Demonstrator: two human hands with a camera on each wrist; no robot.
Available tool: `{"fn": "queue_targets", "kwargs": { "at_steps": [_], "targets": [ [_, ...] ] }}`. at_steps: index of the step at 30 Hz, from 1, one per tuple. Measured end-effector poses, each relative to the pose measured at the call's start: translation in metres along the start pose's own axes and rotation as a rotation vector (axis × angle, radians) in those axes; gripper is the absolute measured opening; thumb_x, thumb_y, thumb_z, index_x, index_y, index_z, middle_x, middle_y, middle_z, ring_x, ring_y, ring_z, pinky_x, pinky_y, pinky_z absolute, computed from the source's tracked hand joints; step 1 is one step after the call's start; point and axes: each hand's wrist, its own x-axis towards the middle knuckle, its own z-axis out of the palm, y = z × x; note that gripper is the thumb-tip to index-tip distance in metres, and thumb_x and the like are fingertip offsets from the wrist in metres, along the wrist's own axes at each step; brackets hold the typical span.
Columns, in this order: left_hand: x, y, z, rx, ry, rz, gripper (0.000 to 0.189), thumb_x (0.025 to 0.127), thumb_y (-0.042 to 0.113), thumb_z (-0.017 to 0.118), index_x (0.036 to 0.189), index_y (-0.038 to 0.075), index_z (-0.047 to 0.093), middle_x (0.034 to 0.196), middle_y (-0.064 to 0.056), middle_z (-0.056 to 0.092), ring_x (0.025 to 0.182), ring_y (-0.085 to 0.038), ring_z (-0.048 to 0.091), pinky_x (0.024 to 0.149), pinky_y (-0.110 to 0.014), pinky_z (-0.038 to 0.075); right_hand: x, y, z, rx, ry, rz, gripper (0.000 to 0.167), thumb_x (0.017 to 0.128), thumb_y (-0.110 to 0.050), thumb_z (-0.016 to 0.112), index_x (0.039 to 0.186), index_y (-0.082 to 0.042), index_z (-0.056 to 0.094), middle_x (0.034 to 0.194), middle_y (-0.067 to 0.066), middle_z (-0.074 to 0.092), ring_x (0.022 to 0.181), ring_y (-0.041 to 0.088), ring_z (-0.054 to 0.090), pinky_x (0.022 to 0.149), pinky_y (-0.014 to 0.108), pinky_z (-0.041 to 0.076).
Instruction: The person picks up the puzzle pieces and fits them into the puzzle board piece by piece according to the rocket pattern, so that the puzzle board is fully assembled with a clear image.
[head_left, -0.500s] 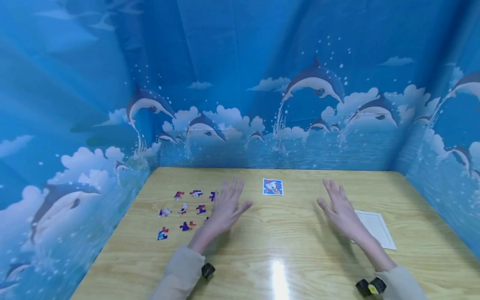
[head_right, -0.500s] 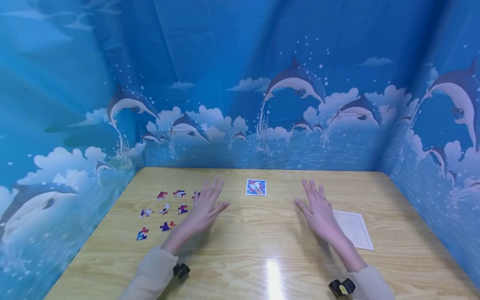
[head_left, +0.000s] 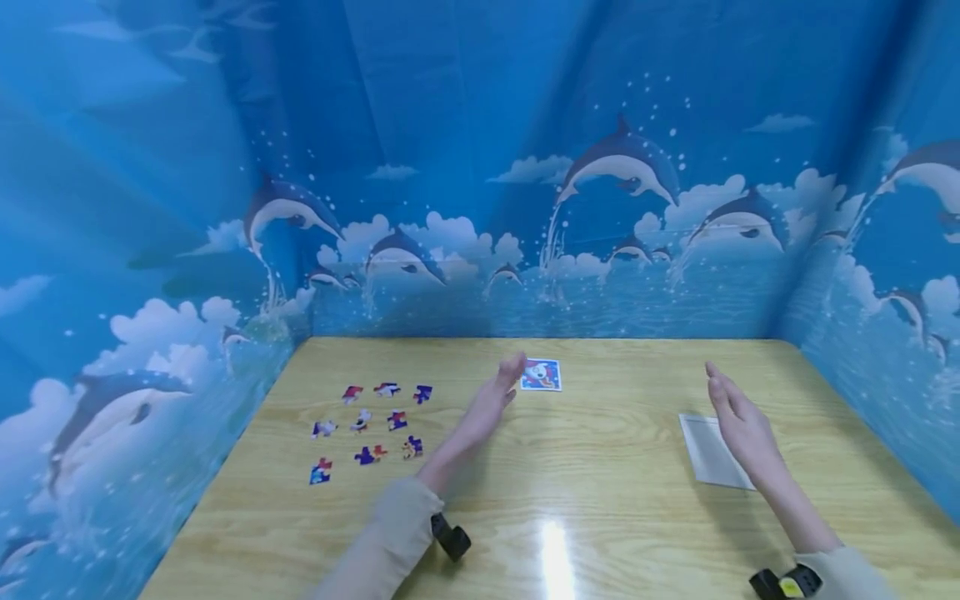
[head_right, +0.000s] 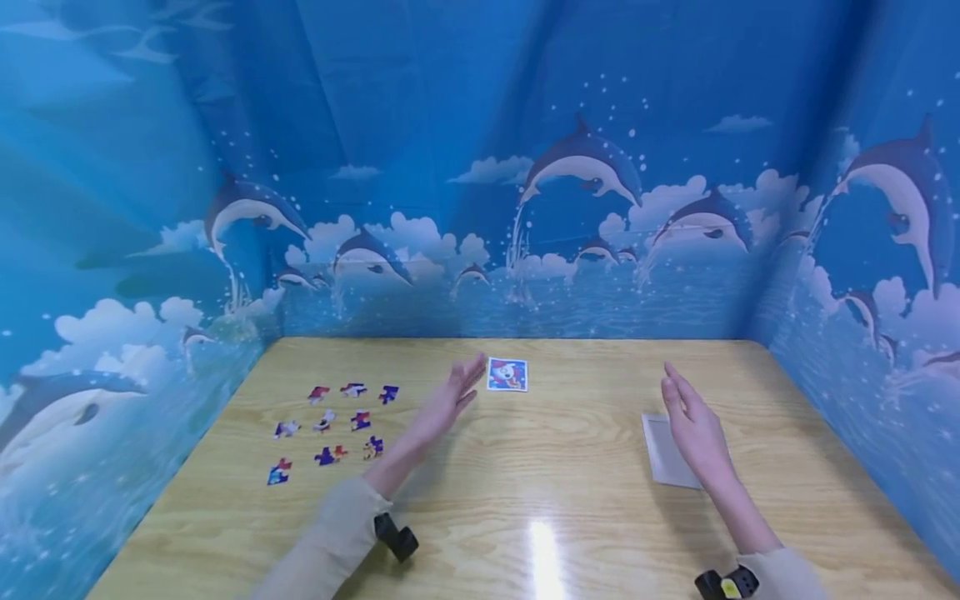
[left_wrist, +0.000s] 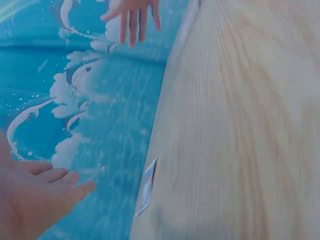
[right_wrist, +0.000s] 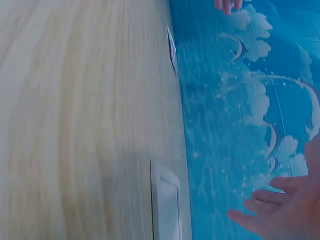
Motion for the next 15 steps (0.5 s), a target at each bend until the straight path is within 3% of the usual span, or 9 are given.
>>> {"fn": "queue_targets", "kwargs": {
  "at_steps": [2, 3, 6, 8, 10, 15],
  "targets": [
    [0.005, -0.002, 0.009, -0.105, -0.038, -0.016, 0.081, 0.105, 0.063, 0.011, 0.16, 0.003, 0.02, 0.166, -0.014, 0.023, 0.152, -0.029, 0.025, 0.124, -0.046, 0.021, -0.002, 0.008, -0.007, -0.001, 0.02, -0.003, 0.063, 0.112, -0.042, 0.022, 0.159, 0.0, 0.023, 0.158, 0.031, 0.029, 0.137, 0.057, 0.034, 0.113, 0.04, 0.042],
    [0.008, -0.004, 0.014, -0.152, -0.054, -0.023, 0.084, 0.105, 0.063, 0.012, 0.159, 0.0, 0.021, 0.165, -0.017, 0.024, 0.152, -0.031, 0.026, 0.124, -0.047, 0.021, -0.003, 0.012, -0.011, -0.004, 0.025, 0.001, 0.063, 0.112, -0.043, 0.022, 0.158, 0.001, 0.025, 0.156, 0.031, 0.032, 0.136, 0.049, 0.043, 0.106, 0.026, 0.046],
    [0.013, -0.008, 0.028, -0.268, -0.093, -0.061, 0.085, 0.105, 0.063, 0.014, 0.157, -0.003, 0.024, 0.163, -0.02, 0.029, 0.15, -0.032, 0.03, 0.124, -0.046, 0.022, -0.005, 0.025, -0.02, 0.001, 0.028, 0.009, 0.065, 0.112, -0.043, 0.025, 0.154, 0.006, 0.03, 0.152, 0.032, 0.037, 0.123, 0.007, 0.06, 0.078, 0.0, 0.042],
    [0.016, -0.01, 0.038, -0.316, -0.102, -0.085, 0.083, 0.106, 0.062, 0.016, 0.156, -0.003, 0.027, 0.161, -0.02, 0.034, 0.148, -0.032, 0.035, 0.123, -0.045, 0.025, -0.008, 0.033, -0.025, 0.003, 0.034, 0.015, 0.065, 0.112, -0.042, 0.026, 0.151, 0.009, 0.034, 0.149, 0.034, 0.038, 0.106, -0.017, 0.055, 0.076, 0.001, 0.044],
    [0.018, -0.012, 0.047, -0.355, -0.113, -0.112, 0.081, 0.106, 0.061, 0.017, 0.156, -0.002, 0.03, 0.159, -0.018, 0.037, 0.146, -0.031, 0.038, 0.122, -0.044, 0.028, -0.011, 0.041, -0.03, 0.005, 0.039, 0.017, 0.064, 0.112, -0.04, 0.026, 0.148, 0.012, 0.037, 0.146, 0.036, 0.04, 0.094, -0.028, 0.045, 0.075, 0.002, 0.046],
    [0.024, -0.016, 0.069, -0.465, -0.131, -0.184, 0.076, 0.108, 0.056, 0.022, 0.154, -0.004, 0.034, 0.156, -0.02, 0.041, 0.143, -0.033, 0.043, 0.122, -0.045, 0.029, -0.018, 0.057, -0.042, -0.017, 0.009, 0.05, 0.066, 0.112, -0.038, 0.021, 0.145, 0.018, 0.037, 0.142, 0.039, 0.041, 0.089, -0.026, 0.045, 0.072, 0.004, 0.047]
  ]
}}
